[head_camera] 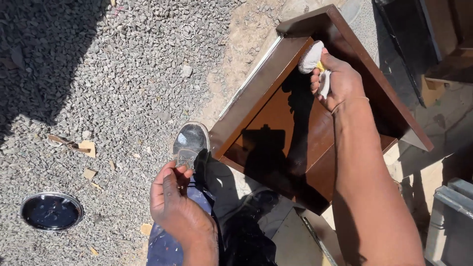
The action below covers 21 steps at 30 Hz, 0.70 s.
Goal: Applying wood stain to the interior surfaces of a wooden drawer using a cloth applicator.
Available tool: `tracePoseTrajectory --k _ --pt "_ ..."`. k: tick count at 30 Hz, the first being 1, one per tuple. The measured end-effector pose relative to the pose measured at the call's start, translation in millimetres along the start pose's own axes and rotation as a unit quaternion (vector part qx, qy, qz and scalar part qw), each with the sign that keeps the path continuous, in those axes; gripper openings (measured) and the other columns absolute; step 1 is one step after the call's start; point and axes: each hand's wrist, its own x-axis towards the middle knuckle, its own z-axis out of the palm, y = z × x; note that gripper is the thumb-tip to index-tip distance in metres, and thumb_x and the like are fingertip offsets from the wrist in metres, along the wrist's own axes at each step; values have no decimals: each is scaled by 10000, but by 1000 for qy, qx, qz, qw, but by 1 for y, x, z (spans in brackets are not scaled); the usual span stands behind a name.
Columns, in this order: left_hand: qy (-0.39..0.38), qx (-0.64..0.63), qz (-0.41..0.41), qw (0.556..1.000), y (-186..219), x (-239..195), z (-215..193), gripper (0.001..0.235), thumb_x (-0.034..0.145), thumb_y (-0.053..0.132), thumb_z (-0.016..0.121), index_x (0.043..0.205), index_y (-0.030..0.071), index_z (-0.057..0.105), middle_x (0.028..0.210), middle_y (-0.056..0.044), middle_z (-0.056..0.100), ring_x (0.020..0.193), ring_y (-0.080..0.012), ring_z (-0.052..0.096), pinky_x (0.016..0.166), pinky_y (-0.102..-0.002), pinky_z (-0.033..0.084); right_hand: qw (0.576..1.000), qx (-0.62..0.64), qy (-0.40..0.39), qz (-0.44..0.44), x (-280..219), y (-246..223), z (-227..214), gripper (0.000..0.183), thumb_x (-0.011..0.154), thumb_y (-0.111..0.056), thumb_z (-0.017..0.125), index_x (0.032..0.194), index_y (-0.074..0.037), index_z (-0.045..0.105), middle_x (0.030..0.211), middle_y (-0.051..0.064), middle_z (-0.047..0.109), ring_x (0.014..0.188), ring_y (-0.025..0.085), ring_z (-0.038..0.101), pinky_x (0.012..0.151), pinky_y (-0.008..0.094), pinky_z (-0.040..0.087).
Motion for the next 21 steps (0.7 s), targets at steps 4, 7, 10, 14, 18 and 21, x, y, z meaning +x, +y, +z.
tracePoseTrajectory --k 4,7,10,14,18,21 --pt "7 4 -4 1000 2 -2 -1 207 1015 84 570 1127 -13 713 866 -130 690 768 -192 657 765 -254 585 991 58 -69 95 -39 73 2 237 942 -250 705 1131 -108 677 705 49 563 505 95 539 438 188 476" --pt "2 15 8 1000 -4 0 2 209 1019 89 566 1118 -16 717 873 -142 695 774 -200 664 766 -263 590 981 66 -76 164 -81 122 14 179 931 -211 717 961 -59 626 706 87 563 536 139 534 498 232 440" --pt "-3 23 21 1000 -5 -3 2 208 1021 90 569 1108 -35 710 865 -148 681 788 -208 665 769 -269 598 964 11 -91 251 -96 151 17 143 914 -223 683 1017 -143 624 704 62 534 541 120 475 484 207 367" --pt "6 23 12 1000 -3 -10 5 209 1007 80 569 1120 -32 706 892 -147 683 837 -218 674 796 -304 602 938 -120 -226 234 -109 149 12 272 838 -245 791 943 -4 721 616 80 498 441 125 356 388 223 203" --pt "-5 13 30 999 -4 -5 3 183 1008 80 560 1057 -27 700 885 -130 670 809 -196 653 760 -268 576 942 -240 -173 161 -136 134 1 409 823 -195 796 1171 10 735 674 132 545 435 171 418 435 295 372" --pt "-5 25 30 999 1 -8 8 237 1008 95 543 1105 -35 716 921 -143 691 789 -199 651 756 -261 571 954 -282 -47 87 -164 164 1 237 885 -242 775 1068 -109 705 1026 61 699 852 194 694 707 313 630"
